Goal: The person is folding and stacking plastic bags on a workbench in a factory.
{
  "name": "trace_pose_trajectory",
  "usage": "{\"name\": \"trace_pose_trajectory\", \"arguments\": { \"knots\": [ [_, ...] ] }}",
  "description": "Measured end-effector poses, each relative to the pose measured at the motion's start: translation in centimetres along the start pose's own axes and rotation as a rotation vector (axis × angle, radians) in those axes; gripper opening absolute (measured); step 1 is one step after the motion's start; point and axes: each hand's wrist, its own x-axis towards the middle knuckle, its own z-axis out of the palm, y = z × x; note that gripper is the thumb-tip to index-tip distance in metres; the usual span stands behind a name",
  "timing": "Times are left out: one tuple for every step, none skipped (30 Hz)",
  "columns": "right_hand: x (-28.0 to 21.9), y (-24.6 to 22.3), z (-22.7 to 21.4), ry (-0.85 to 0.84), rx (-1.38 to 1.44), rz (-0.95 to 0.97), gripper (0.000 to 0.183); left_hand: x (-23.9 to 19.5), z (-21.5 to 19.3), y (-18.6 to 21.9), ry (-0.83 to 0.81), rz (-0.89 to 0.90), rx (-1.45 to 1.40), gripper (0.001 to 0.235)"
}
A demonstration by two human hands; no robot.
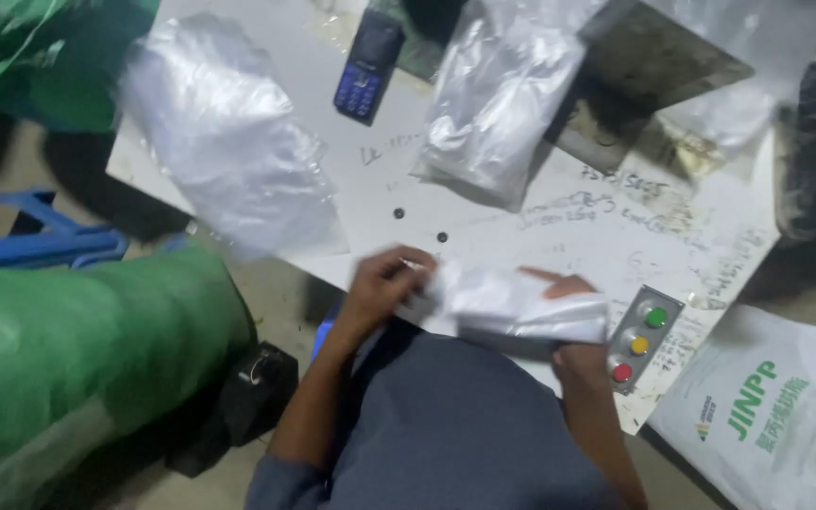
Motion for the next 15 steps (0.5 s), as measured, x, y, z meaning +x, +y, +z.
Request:
{"name": "trace_pose_trajectory", "arguments": {
  "knots": [
    [0.2, 0.1, 0.6, -0.021, 0.008, 0.007, 0.093, -0.4, -1.4, 2.0, 0.023, 0.001, -0.002, 0.016],
    [0.4, 0.1, 1.1, 0.324, 0.013, 0.041, 0.055, -0.8, -2.7, 4.0, 0.379, 0.116, 0.202, 0.007],
    [0.8, 0.2, 1.7, 0.667, 0.017, 0.075, 0.024, -1.2, -4.1, 6.1, 0.735, 0.234, 0.409, 0.005],
    [1.3, -0.9, 2.5, 0.645, 0.022, 0.078, 0.024, -1.3, -6.2, 5.4, 0.758, 0.236, 0.411, 0.005],
    [1.7, -1.8, 3.4, 0.702, -0.003, 0.099, 0.020, -1.1, -8.4, 4.8, 0.764, 0.260, 0.686, 0.024],
    [2.1, -2.9, 4.2, 0.759, -0.028, 0.120, 0.018, -0.9, -10.5, 4.3, 0.762, 0.278, 0.962, 0.047],
    [2.1, -2.8, 4.3, 0.758, -0.026, 0.111, 0.018, -0.4, -11.2, 3.9, 0.764, 0.288, 0.962, 0.047],
    [2.0, -2.7, 4.2, 0.751, -0.044, 0.133, 0.016, 0.3, -12.0, 3.6, 0.711, 0.203, 0.948, 0.030],
    [1.8, -2.7, 4.1, 0.739, -0.065, 0.166, 0.015, 0.4, -12.5, 2.9, 0.663, 0.106, 0.929, 0.026],
    [2.0, -2.6, 4.2, 0.733, -0.066, 0.168, 0.015, 0.7, -12.5, 3.1, 0.669, 0.103, 0.928, 0.026],
    [2.0, -2.5, 4.4, 0.761, -0.052, 0.196, 0.013, 1.1, -12.5, 3.2, 0.694, 0.129, 0.924, 0.038],
    [1.9, -2.5, 4.6, 0.790, -0.037, 0.224, 0.012, 1.6, -12.5, 3.3, 0.719, 0.155, 0.920, 0.052],
    [2.5, -3.4, 6.1, 0.797, -0.037, 0.223, 0.012, 1.1, -11.5, 4.6, 0.711, 0.156, 0.920, 0.052],
    [3.2, -4.4, 7.6, 0.854, -0.033, 0.266, 0.011, 0.5, -10.5, 5.9, 0.618, 0.263, 0.841, 0.059],
    [4.2, -5.3, 9.0, 0.903, -0.027, 0.299, 0.011, 0.3, -9.5, 7.3, 0.531, 0.377, 0.758, 0.082]
  ]
}}
